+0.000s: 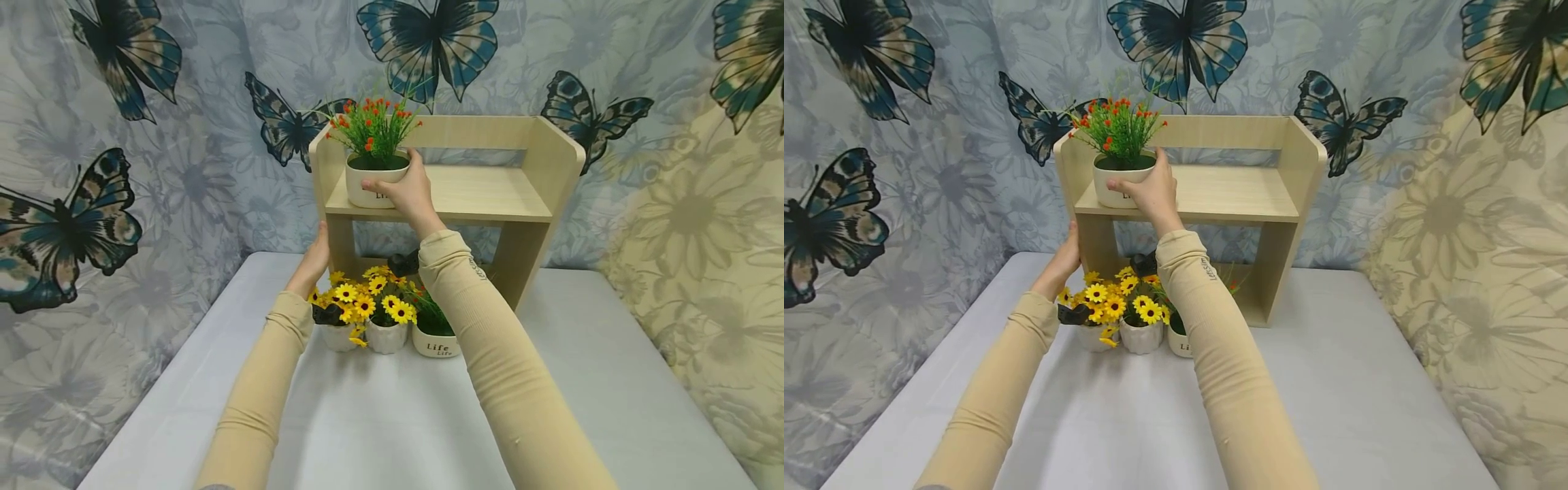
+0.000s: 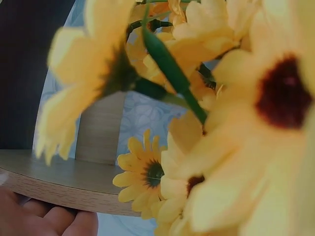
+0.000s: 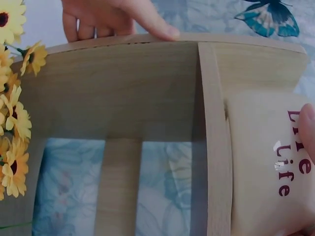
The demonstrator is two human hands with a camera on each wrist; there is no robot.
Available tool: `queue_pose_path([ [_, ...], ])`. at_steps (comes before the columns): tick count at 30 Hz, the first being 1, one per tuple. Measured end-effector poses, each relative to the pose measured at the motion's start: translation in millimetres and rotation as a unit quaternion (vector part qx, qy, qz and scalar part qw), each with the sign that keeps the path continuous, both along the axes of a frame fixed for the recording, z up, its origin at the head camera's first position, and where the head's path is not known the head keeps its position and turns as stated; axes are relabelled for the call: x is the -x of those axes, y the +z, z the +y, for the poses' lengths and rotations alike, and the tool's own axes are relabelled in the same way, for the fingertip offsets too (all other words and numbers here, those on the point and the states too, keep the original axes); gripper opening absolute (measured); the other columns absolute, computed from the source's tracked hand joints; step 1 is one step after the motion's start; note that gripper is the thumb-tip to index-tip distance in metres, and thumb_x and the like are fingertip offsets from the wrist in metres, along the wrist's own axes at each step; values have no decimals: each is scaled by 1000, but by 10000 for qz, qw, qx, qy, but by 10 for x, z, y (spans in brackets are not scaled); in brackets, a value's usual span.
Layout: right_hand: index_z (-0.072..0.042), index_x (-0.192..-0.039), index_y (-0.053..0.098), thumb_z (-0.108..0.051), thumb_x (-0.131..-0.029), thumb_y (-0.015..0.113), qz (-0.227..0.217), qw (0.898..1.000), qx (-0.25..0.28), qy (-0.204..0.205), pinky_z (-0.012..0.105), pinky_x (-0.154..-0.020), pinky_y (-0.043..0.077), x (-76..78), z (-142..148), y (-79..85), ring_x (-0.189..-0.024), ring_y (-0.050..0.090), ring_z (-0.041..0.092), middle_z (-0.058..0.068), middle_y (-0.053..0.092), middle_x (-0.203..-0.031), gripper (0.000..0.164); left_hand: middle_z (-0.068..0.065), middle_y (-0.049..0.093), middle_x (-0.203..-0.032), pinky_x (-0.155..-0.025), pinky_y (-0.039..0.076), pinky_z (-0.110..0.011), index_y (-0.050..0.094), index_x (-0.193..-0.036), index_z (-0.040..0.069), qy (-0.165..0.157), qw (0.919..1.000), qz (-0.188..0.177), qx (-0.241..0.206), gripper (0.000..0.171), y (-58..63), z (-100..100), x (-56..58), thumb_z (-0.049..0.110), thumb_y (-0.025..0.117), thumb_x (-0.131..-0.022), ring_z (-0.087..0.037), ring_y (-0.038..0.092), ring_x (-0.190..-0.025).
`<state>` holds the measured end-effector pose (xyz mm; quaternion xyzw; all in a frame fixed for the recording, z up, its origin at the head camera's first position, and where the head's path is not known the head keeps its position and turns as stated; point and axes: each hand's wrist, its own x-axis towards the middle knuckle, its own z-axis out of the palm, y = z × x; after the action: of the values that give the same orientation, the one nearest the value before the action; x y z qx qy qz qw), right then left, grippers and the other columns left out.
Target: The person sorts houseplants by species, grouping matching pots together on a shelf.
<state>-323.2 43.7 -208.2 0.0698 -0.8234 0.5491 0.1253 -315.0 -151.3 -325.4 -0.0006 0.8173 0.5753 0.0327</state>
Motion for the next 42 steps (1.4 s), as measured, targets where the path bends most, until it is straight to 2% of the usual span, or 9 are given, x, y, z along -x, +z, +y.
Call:
queue_pose_path([
  [7,-15,-149,14,-42,-70,80,-66,9999,27,-129,35,-101,34,19,-10,-26,-131,30,22,8,23,-150,107,-5,-2,-154,-110,1,-42,-2,-149,20,-81,9999,58,-39,88,-57,8,12,76,2,-81,-25,-2,-138],
  [11,-14,-149,14,-42,-70,80,-72,9998,-8,-171,34,-101,33,41,-22,-10,-130,31,22,8,24,-149,107,-4,-2,-154,-110,2,-43,-2,-149,20,-85,9999,100,5,88,-48,7,8,76,2,-81,-25,-2,-138],
  [26,-16,-149,15,-47,-68,80,-10,9990,-29,-449,36,-103,31,99,-87,-46,-131,27,24,8,26,-147,108,-5,-2,-154,-111,2,-43,-3,-149,18,57,9997,224,-30,91,-80,30,31,76,2,-80,-25,-2,-138],
  [36,-17,-149,10,-46,-69,79,-64,9995,65,-315,39,-105,27,75,-74,-54,-135,20,25,7,18,-151,110,-4,-4,-154,-111,2,-43,-4,-149,20,72,9998,206,-32,88,-81,40,13,75,3,-81,-25,-3,-138],
  [42,-19,-150,4,-45,-68,80,-67,9995,316,-33,36,-107,25,61,-4,-65,-137,17,20,3,13,-153,115,-4,-3,-154,-111,2,-43,-4,-149,19,121,9997,207,-84,88,-79,52,-13,75,4,-82,-25,-2,-138],
])
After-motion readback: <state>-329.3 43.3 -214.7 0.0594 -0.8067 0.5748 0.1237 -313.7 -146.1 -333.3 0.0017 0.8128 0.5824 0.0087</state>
